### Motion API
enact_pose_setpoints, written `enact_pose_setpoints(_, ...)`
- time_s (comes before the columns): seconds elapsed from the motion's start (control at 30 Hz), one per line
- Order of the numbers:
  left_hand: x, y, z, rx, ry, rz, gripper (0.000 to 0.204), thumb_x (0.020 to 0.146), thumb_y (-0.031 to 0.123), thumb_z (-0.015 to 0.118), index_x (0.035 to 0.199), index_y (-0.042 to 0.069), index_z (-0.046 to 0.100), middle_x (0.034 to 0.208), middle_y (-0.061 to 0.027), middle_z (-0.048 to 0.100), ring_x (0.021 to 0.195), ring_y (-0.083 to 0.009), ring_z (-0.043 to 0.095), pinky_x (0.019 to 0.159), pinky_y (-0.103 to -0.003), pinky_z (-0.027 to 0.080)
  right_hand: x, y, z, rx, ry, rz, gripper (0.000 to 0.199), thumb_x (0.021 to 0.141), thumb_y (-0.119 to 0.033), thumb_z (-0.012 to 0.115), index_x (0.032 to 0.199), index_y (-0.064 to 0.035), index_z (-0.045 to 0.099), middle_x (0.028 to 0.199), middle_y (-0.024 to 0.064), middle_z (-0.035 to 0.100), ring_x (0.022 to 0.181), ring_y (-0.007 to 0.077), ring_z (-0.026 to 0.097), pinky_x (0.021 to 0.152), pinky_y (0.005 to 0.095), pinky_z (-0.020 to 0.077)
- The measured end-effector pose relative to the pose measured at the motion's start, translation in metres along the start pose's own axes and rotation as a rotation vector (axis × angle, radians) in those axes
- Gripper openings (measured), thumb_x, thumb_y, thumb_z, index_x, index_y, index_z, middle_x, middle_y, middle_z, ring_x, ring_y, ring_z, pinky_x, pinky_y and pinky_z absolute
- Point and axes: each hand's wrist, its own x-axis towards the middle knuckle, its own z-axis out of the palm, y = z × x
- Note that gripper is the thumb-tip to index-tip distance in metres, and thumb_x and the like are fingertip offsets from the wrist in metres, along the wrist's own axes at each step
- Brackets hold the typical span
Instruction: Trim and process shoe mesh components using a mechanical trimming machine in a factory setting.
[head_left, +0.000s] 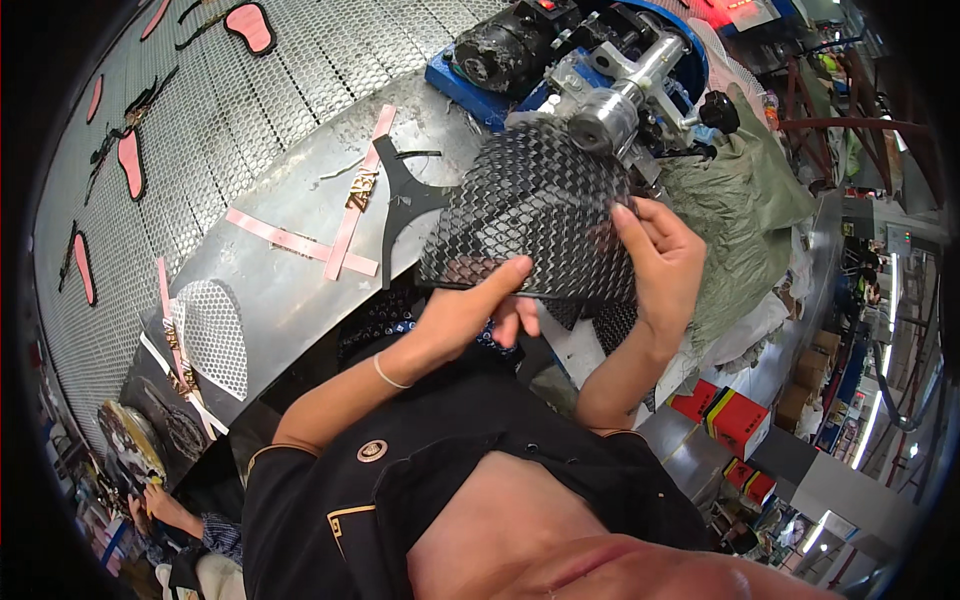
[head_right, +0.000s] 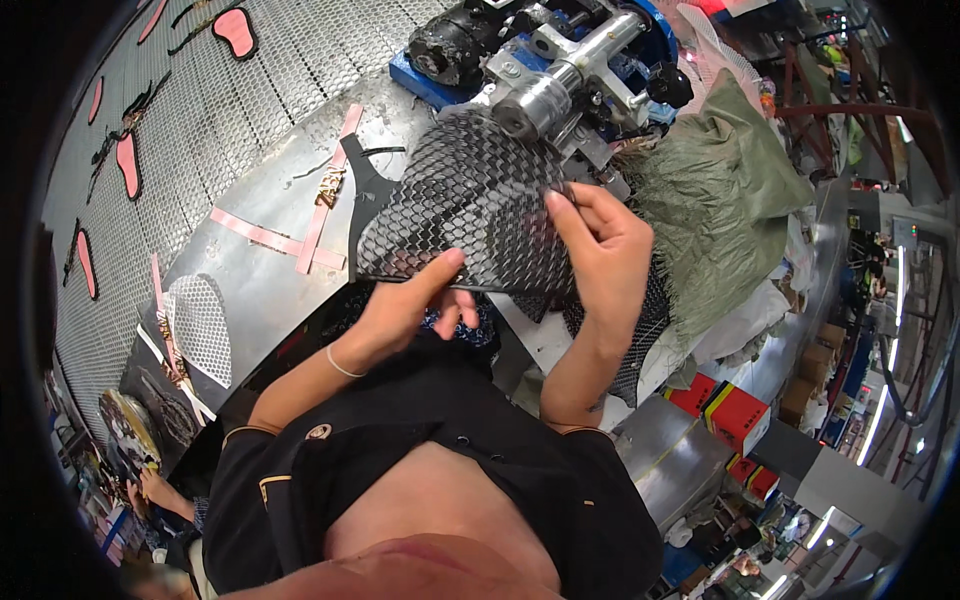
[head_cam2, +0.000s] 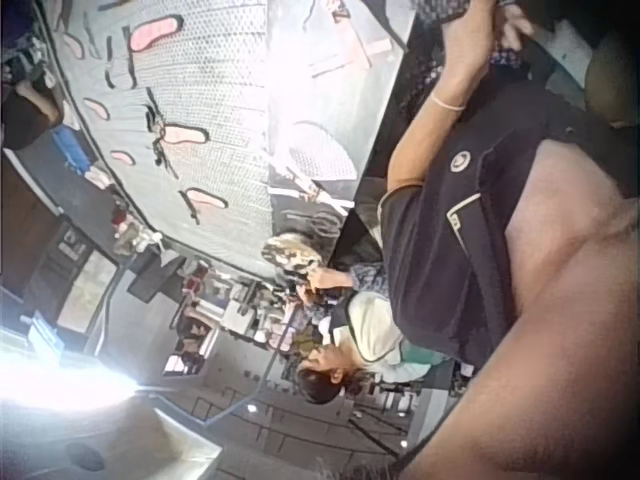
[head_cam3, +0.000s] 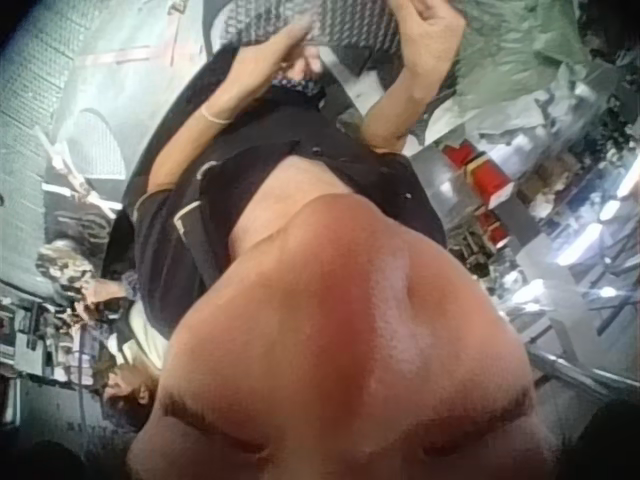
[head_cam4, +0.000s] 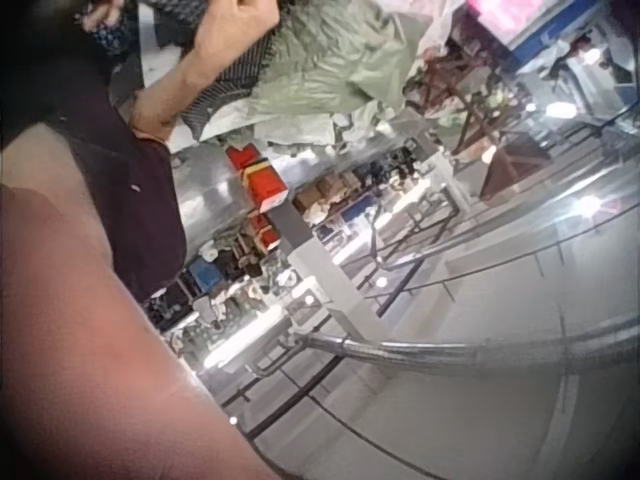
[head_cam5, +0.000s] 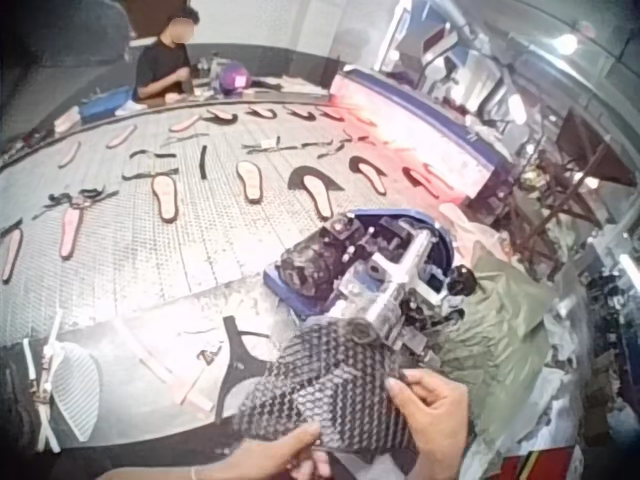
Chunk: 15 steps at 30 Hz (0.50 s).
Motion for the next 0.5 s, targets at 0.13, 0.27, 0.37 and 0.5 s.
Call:
enact_pose_setpoints(0.13,0.007,-0.018,0.014,-0.04,-0.067,0.002,0.057,0.101,0.047,0.034,0.075,0.003,0.06,0.066,-0.0122,0.064,0.048,-0.0136,0.053,0.049,-0.024,0.041,-0.009,-0.007,-0.016,-0.09,0.096,-0.08,0.014,0.088,-0.001,0.064,0.099,0.0077,0.066,0.082,0.0071,0.069,0.071,0.0073,0.061,0.065,0.0195,0.0481)
enact_pose_setpoints(0.27,0.012,-0.02,0.016,-0.115,0.008,0.043,0.061,0.101,0.052,0.027,0.074,0.005,0.055,0.066,-0.0123,0.061,0.049,-0.0145,0.051,0.052,-0.025,0.041,-0.009,-0.005,-0.022,-0.018,0.064,-0.103,0.013,0.089,0.0,0.062,0.098,0.0076,0.066,0.081,0.0105,0.069,0.07,0.0108,0.064,0.065,0.0217,0.0504)
enact_pose_setpoints(0.37,0.016,-0.021,0.015,-0.156,0.013,0.139,0.056,0.102,0.05,0.027,0.079,0.007,0.052,0.07,-0.0131,0.06,0.048,-0.0149,0.049,0.052,-0.027,0.041,-0.01,-0.006,-0.015,-0.026,0.081,-0.152,0.012,0.09,-0.001,0.061,0.098,0.0078,0.065,0.079,0.0124,0.068,0.069,0.0129,0.065,0.063,0.0227,0.0511)
enact_pose_setpoints(0.5,0.011,-0.015,0.011,-0.158,0.16,0.206,0.057,0.102,0.051,0.023,0.097,0.002,0.054,0.088,-0.0113,0.062,0.057,-0.0123,0.055,0.053,-0.023,0.042,-0.016,-0.003,0.004,0.025,0.005,-0.172,0.015,0.092,-0.004,0.059,0.099,0.0084,0.065,0.081,0.0118,0.069,0.07,0.013,0.065,0.063,0.0227,0.0512)
